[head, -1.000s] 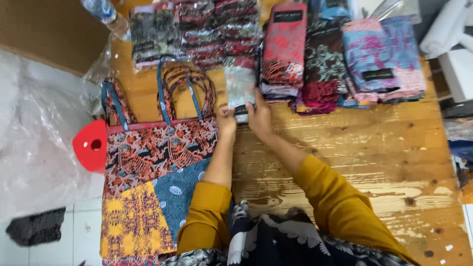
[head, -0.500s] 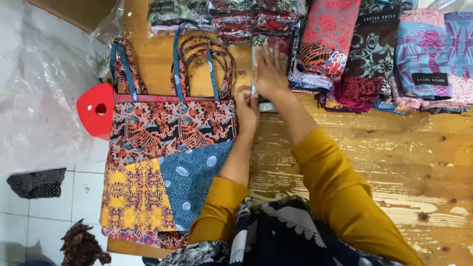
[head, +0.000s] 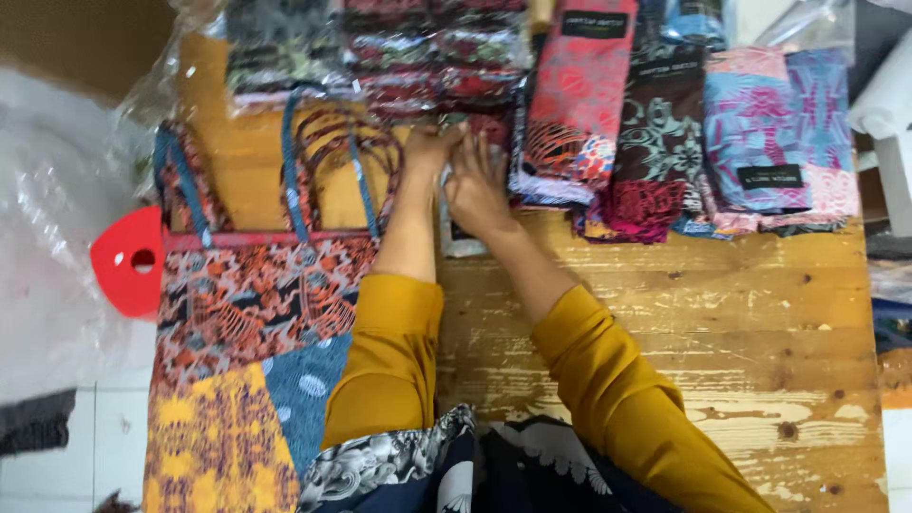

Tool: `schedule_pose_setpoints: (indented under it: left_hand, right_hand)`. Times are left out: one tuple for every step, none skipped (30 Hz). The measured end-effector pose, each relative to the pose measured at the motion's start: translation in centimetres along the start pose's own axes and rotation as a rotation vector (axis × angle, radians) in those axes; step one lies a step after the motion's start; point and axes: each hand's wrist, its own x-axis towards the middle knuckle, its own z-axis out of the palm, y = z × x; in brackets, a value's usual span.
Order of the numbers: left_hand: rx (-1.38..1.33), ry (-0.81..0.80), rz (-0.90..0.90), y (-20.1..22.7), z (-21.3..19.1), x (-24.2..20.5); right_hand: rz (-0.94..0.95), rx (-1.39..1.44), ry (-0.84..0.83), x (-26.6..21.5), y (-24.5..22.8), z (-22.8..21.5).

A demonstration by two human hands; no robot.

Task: The person folds several patterned tote bags on a wooden table. Each bag is unfolded, smoothed, and folded into a compact rectangle, then placed in a stack. The process is repeated for multiple bags with different patterns.

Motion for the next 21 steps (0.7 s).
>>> schedule_pose_setpoints:
  left_hand:
    - [0.171,0.057,0.004,0.0,0.7,0.5]
    - [0.348,0.116,0.001,-0.6,0.7,0.5]
    - [0.219,0.126,-0.016,-1.4,0.8,0.8]
    - [0.096,0.141,-0.04,-2.7,0.5,0.9]
    - [-0.028,0.158,-0.065,-4.1,0.2,1.1]
    - [-0.165,0.144,-0.115,-5.3,0.0,1.7]
    - [-0.302,0.13,-0.165,-6.5,0.0,2.4]
    - [-0.444,0.121,-0.213,-7.4,0.0,3.1]
    - [-0.241,0.15,-0.092,-8.3,0.0,3.7]
    - [-0.043,0.181,0.03,-8.9,0.4,4.3]
    - [0.156,0.212,0.149,-9.2,0.8,4.7]
    - [0.172,0.206,0.125,-9.3,1.3,5.2]
    - [0.188,0.2,0.101,-9.1,1.8,5.7]
    - [0.201,0.202,0.066,-9.1,2.1,5.6]
    - [0.213,0.202,0.031,-9.1,2.5,5.4]
    - [0.234,0.194,-0.008,-9.3,2.5,4.7]
    - [0.045,0.143,-0.054,-9.4,2.5,4.0]
    - [-0.147,0.085,-0.084,-8.9,2.8,3.9]
    - [-0.34,0.027,-0.113,-8.4,2.7,3.7]
    - [-0.36,0.007,-0.08,-7.9,2.8,3.3]
    - [-0.379,-0.014,-0.047,-7.3,2.7,2.7]
  right_hand:
    - [-0.013,0.007,0.018,0.3,0.6,-0.2]
    - [-0.026,0.021,0.026,0.1,0.8,-0.2]
    - [-0.039,0.035,0.035,0.0,1.1,-0.3]
    - [-0.051,0.033,0.037,-0.3,0.9,-0.1]
    - [-0.063,0.031,0.039,-0.7,0.7,-0.1]
    - [-0.085,0.027,0.042,-0.8,0.4,-0.2]
    - [-0.087,0.05,0.021,-1.1,-0.1,-0.4]
    - [-0.093,0.069,0.001,-1.5,-0.4,-0.7]
    - [-0.1,0.088,-0.019,-1.8,-0.9,-1.1]
    - [-0.072,0.037,-0.062,-2.3,-1.1,-1.6]
    - [-0.045,-0.014,-0.105,-2.9,-1.4,-2.1]
    - [-0.023,-0.069,-0.147,-3.3,-1.5,-2.5]
    - [-0.043,-0.112,-0.183,-3.6,-1.5,-2.8]
    - [-0.069,-0.155,-0.23,-4.2,-1.6,-2.9]
    - [-0.096,-0.199,-0.275,-4.6,-1.6,-2.8]
    - [-0.098,-0.183,-0.253,-5.3,-1.6,-2.5]
    - [-0.099,-0.167,-0.23,-5.9,-1.6,-2.1]
    - [-0.094,-0.158,-0.196,-5.9,-1.3,-2.0]
    - [-0.085,-0.142,-0.182,-5.9,-1.2,-1.9]
    - [-0.069,-0.131,-0.166,-5.9,-0.9,-1.7]
    - [-0.054,-0.119,-0.15,-6.1,-0.7,-1.5]
